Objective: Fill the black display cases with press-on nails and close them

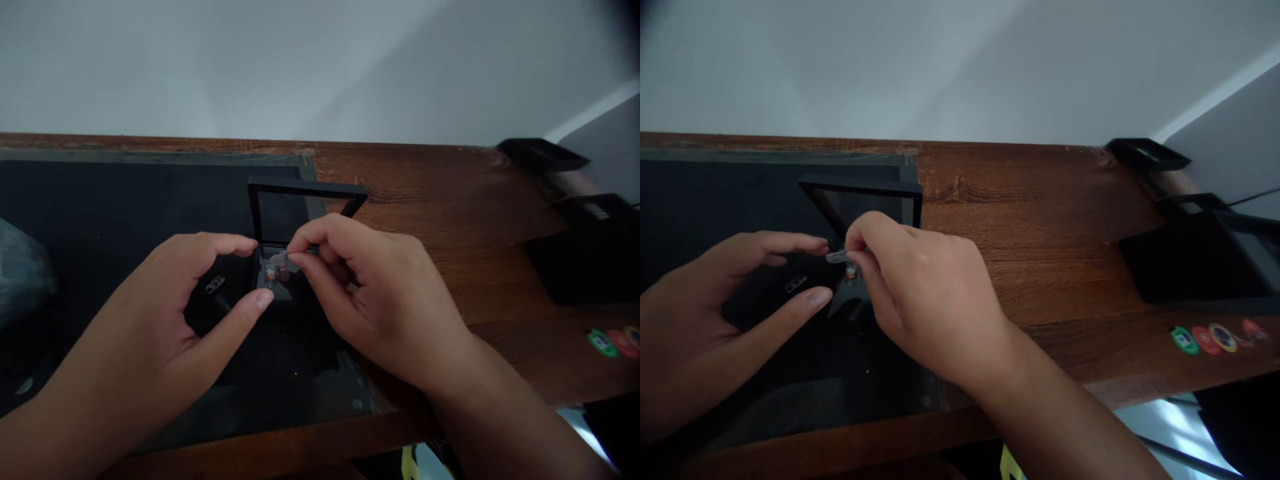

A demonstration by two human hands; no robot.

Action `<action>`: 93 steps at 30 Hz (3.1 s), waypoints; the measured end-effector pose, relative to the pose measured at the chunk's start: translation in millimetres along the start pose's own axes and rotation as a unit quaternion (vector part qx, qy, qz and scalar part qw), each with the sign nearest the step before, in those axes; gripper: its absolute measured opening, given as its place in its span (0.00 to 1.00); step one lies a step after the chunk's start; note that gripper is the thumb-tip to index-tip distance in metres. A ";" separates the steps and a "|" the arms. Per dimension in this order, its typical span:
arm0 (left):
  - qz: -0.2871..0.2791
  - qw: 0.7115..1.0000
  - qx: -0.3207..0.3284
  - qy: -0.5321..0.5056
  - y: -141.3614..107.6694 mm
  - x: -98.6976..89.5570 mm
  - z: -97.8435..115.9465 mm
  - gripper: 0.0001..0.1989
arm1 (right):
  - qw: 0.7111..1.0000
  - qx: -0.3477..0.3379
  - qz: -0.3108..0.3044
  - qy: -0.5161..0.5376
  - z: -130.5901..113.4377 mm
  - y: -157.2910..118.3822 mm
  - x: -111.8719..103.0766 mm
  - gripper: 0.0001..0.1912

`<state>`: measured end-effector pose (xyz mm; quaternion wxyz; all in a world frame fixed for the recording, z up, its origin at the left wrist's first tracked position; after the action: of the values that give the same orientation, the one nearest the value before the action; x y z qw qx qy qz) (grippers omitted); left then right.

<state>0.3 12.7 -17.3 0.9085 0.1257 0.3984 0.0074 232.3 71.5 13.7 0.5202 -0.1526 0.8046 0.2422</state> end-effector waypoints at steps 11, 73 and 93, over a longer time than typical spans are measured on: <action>0.046 0.991 0.075 -0.096 5.5 -2.9 21.2 0.05 | 0.996 -0.070 0.057 -0.017 -12.4 -11.8 -6.7 0.14; -0.043 0.905 -0.013 -0.424 15.5 3.3 23.4 0.08 | 0.934 -0.113 0.106 0.322 -7.3 -8.9 4.0 0.08; -0.041 0.904 -0.026 -0.426 14.7 2.5 26.4 0.07 | 0.962 -0.190 0.168 0.099 -7.5 -14.4 -2.3 0.10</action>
<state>22.4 21.4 1.6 0.9941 0.0768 -0.0217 -0.0740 234.8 55.4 15.0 0.3513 -0.1348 0.8051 0.4585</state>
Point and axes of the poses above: each hand's wrist, its own y-axis towards the middle knuckle, its own x-axis out of the palm, z = x × y, the point moved 1 cm from there along y, towards the middle knuckle, and after that the axes turned 10 degrees about -y, right-handed, at the moved point
